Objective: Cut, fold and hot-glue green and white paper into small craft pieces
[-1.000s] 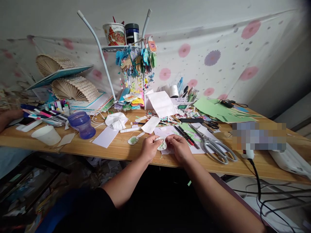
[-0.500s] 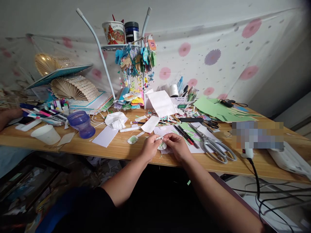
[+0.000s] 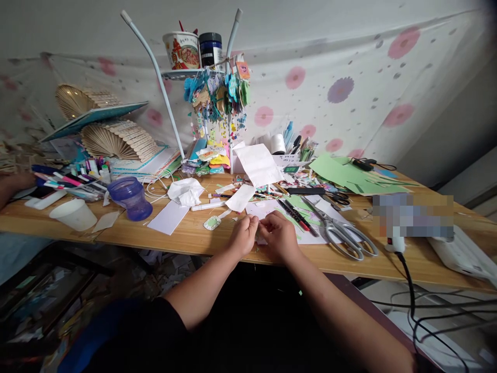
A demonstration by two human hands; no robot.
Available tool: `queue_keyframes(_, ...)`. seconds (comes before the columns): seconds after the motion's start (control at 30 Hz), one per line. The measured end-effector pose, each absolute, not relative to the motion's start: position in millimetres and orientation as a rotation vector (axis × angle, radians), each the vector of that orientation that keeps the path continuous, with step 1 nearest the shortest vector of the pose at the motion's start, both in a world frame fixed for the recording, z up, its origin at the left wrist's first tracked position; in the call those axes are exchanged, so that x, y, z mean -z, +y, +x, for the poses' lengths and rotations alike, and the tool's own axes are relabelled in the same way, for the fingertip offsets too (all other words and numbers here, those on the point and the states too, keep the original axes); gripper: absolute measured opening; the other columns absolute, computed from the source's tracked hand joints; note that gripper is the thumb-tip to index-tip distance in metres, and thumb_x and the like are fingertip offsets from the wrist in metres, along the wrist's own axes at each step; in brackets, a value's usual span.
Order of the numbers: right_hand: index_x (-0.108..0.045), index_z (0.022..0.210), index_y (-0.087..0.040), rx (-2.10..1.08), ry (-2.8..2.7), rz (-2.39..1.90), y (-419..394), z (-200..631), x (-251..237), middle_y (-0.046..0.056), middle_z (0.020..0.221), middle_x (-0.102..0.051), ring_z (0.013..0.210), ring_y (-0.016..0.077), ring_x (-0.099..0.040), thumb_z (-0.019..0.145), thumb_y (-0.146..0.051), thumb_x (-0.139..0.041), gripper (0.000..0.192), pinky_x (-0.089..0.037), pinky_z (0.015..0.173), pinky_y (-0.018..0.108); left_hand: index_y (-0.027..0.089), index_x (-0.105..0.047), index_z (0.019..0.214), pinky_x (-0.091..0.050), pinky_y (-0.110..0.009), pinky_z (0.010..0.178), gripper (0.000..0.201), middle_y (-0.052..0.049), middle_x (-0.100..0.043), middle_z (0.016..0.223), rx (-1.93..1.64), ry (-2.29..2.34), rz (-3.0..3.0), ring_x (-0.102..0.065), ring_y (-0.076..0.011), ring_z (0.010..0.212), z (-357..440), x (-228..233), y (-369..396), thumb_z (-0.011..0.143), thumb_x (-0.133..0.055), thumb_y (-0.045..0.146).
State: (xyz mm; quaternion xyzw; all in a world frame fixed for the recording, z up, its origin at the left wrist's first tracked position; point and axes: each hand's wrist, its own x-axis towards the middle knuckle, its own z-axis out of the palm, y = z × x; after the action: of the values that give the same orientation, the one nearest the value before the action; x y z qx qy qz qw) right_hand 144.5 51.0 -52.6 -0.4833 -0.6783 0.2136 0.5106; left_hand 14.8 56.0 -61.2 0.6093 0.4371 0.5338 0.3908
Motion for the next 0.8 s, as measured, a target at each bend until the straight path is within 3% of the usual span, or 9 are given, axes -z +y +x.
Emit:
queue_keyframes(0.23,-0.052,0.064,-0.020,-0.933,-1.276,-1.021,55.0,146.8,55.4,-0.002,0.057,-0.051,0.050,0.0117,-0.045,0.068,-0.037,-0.065,0.022,-0.038,0.051,0.026,0.016,-0.059,0.081,-0.045,-0.026,0.063,0.029,-0.001,-0.060,0.074,-1.227,0.878,1.172,-0.055,-0.0136,0.066,16.2,59.0,56.6,0.069,-0.067,0.041)
queue_keyframes(0.47,-0.060,0.070,-0.019,-1.258,-1.139,-0.883,54.0,152.7,54.0,-0.002,0.060,-0.053,0.053,0.0117,-0.048,0.072,-0.045,-0.063,0.027,-0.040,0.051,0.025,0.015,-0.061,0.083,-0.048,-0.025,0.055,0.026,-0.002,-0.063,0.074,-1.239,0.900,1.172,-0.056,-0.0123,0.059,17.3,56.9,55.0,0.069,-0.066,0.037)
queue_keyframes(0.8,-0.054,0.064,-0.020,-0.991,-1.276,-1.020,57.1,151.4,60.0,-0.003,0.056,-0.052,0.052,0.0121,-0.046,0.073,-0.043,-0.064,0.027,-0.038,0.053,0.026,0.014,-0.065,0.084,-0.049,-0.026,0.059,0.029,-0.004,-0.067,0.074,-1.158,0.909,1.254,-0.060,-0.0146,0.062,18.1,58.4,53.9,0.064,-0.072,0.034)
